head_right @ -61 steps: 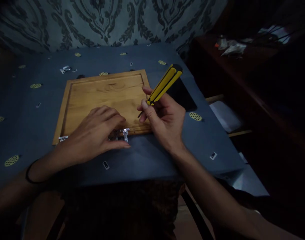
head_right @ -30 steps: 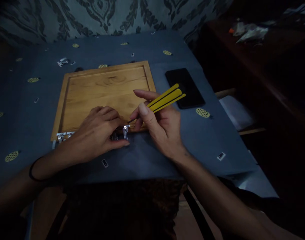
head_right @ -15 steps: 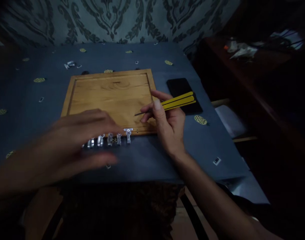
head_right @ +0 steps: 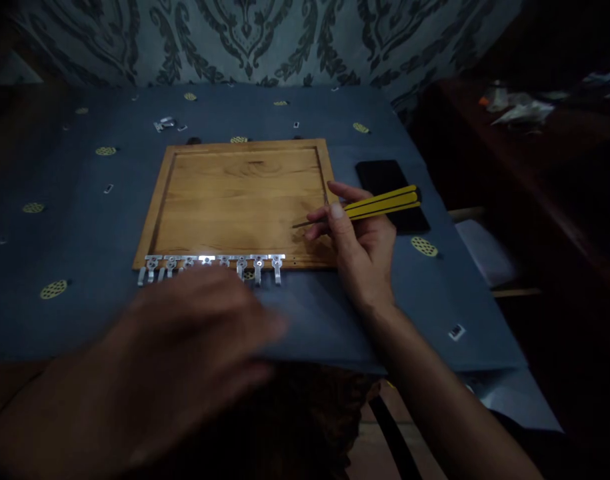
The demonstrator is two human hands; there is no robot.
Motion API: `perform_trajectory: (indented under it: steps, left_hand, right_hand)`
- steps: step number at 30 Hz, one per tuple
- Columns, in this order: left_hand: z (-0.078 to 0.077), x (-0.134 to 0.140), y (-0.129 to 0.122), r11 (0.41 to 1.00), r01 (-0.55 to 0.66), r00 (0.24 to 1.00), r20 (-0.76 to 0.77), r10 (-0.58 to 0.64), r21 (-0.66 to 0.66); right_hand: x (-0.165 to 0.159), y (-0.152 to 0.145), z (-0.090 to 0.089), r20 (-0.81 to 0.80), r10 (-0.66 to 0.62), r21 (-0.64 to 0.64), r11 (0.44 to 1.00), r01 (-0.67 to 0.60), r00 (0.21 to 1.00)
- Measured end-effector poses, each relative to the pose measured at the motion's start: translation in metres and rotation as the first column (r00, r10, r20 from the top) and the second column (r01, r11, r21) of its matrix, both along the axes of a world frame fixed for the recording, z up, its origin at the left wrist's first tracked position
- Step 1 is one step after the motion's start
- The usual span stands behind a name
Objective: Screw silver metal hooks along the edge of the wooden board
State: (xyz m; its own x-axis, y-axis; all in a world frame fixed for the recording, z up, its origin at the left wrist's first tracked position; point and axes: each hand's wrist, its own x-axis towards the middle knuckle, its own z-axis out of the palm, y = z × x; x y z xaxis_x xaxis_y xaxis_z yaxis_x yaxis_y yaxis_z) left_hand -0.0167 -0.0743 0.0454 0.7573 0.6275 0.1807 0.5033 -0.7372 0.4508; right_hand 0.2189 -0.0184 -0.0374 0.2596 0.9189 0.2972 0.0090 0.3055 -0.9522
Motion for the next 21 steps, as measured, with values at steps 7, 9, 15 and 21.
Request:
perform_trajectory:
  steps: [7,9,15,21]
  left_hand:
    - [-0.03,-0.001,0.046,0.972,-0.18,0.973,-0.119,0.198,0.148]
    - [-0.037,0.001,0.048,0.971,-0.175,0.971,-0.133,0.197,0.163]
    - [-0.042,0.009,0.049,0.971,-0.182,0.965,-0.159,0.206,0.157]
    - [-0.046,0.01,0.051,0.975,-0.176,0.962,-0.186,0.2,0.139]
  right_hand:
    - [-0.002,-0.006,0.008,0.036,-0.025,0.031,0.999,0.024,0.999]
    - [-0.003,-0.008,0.01,0.046,-0.028,0.026,0.999,0.027,0.999]
    - [-0.004,-0.01,0.011,0.048,-0.005,0.007,1.0,0.005,0.999]
    - [-0.005,-0.01,0.013,0.064,-0.024,0.034,0.999,0.022,0.998]
